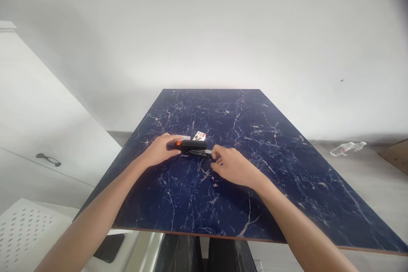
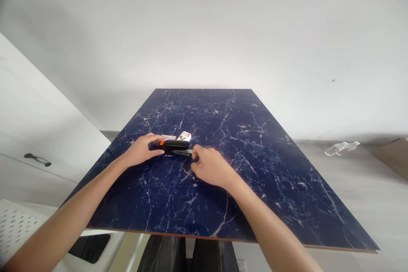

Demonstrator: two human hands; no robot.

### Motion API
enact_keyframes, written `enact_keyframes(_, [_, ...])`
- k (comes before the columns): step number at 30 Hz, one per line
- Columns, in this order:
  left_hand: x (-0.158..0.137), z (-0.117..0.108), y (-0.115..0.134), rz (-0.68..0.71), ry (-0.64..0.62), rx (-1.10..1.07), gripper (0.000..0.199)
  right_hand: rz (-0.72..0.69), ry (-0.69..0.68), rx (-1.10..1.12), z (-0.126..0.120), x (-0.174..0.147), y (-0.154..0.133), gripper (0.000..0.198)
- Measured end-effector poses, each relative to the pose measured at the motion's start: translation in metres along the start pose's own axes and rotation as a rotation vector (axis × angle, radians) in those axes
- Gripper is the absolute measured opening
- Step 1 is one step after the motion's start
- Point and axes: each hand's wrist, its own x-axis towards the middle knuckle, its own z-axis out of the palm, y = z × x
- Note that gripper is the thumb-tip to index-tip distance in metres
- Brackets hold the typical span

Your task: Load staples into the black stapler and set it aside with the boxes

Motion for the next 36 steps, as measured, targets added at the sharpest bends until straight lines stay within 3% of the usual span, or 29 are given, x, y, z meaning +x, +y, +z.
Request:
enact_keyframes(8, [0.004, 0.002, -0.002, -0.011, 0.001, -0.028, 0.052, -0.070, -0.185, 0.225, 0.004, -0.003, -0.013, 0.014])
enact_keyframes(19, [0.007, 0.000, 0.000, -0.043, -0.007, -0.021, 0.051, -0.153, -0.133, 0.137, 0.015, -0.006, -0.023, 0.005])
enact_keyframes(22, [0.005, 0.006, 0.004, -0.018, 0.014, -0.005, 0.052, -0.092, -0.068, 0.144, 0.020, -0.002, -0.021, 0.008])
enact_keyframes(25, [0.001, 0.020, 0.023, 0.065, 0.075, -0.009, 0.051, 0.006, 0.114, 0.065, 0.023, 0.006, -0.013, 0.012])
enact_keyframes(27, [-0.001, 0.027, 0.040, 0.170, 0.043, -0.011, 0.052, 0.054, 0.216, 0.009, 0.021, 0.011, -0.005, 0.016])
enact_keyframes(30, [0.004, 0.027, 0.052, 0.287, -0.050, -0.050, 0.043, 0.109, 0.213, 0.026, 0.014, 0.016, 0.005, 0.017])
enact_keyframes(34, [0.027, 0.006, 0.027, 0.131, 0.057, 0.014, 0.041, 0.129, 0.172, 0.035, 0.007, 0.018, 0.011, 0.014])
enact_keyframes(36, [0.035, -0.003, 0.011, 0.107, -0.015, 0.093, 0.052, 0.120, 0.171, 0.023, 0.008, 0.019, 0.013, 0.013])
